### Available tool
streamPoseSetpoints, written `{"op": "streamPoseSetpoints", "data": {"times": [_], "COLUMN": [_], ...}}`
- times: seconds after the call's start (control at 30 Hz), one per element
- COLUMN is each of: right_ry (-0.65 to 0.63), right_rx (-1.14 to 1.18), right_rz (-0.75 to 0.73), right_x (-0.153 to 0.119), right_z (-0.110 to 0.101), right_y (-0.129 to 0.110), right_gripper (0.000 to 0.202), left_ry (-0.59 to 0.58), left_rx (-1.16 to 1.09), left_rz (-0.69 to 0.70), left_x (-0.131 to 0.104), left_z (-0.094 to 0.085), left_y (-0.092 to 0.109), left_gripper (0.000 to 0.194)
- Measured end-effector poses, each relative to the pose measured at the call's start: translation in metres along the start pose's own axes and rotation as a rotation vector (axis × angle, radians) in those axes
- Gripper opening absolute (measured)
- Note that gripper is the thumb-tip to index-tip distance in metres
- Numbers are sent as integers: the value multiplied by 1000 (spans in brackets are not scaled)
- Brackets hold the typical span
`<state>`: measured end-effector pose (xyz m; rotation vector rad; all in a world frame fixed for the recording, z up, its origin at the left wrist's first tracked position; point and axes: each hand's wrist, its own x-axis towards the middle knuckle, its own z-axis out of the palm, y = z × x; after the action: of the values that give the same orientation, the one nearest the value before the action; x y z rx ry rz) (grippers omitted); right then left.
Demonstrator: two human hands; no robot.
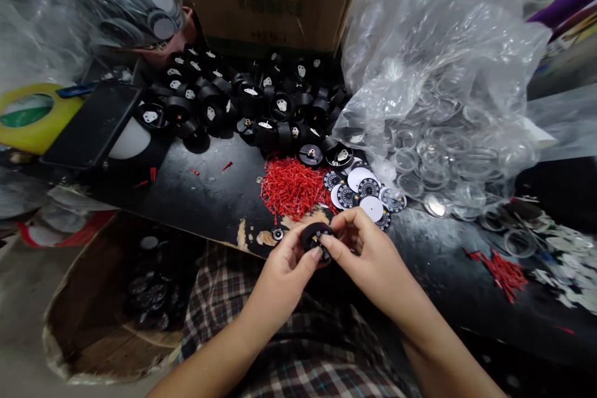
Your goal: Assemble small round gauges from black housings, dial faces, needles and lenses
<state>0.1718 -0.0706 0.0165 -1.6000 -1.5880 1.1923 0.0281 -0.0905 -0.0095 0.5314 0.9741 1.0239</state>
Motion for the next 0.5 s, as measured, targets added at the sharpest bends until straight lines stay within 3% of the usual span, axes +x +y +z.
{"op": "streamPoseSetpoints", "data": {"times": [0.1,0.2,0.3,0.37,0.5], "right_ry": [-46,-91,14,92,66], "right_rx": [22,-101,-440,-718,-1011], "right_rz": [-14,-121,-282,-312,-296], "right_x": [-7,0,23,40,58], "right_z": [-2,-7,-8,-5,2], "right_y": [3,4,2,0,-2], "right_gripper": [9,9,11,11,12], "left_ry": [-3,50,141,153,154], "left_rx": [146,164,58,15,-53], "left_rz": [29,48,56,70,74], "left_x": [-3,-2,0,1,0], "left_z": [-5,-12,-16,-17,-16], "left_y": [0,4,10,12,12], "left_gripper": [24,26,25,23,19]}}
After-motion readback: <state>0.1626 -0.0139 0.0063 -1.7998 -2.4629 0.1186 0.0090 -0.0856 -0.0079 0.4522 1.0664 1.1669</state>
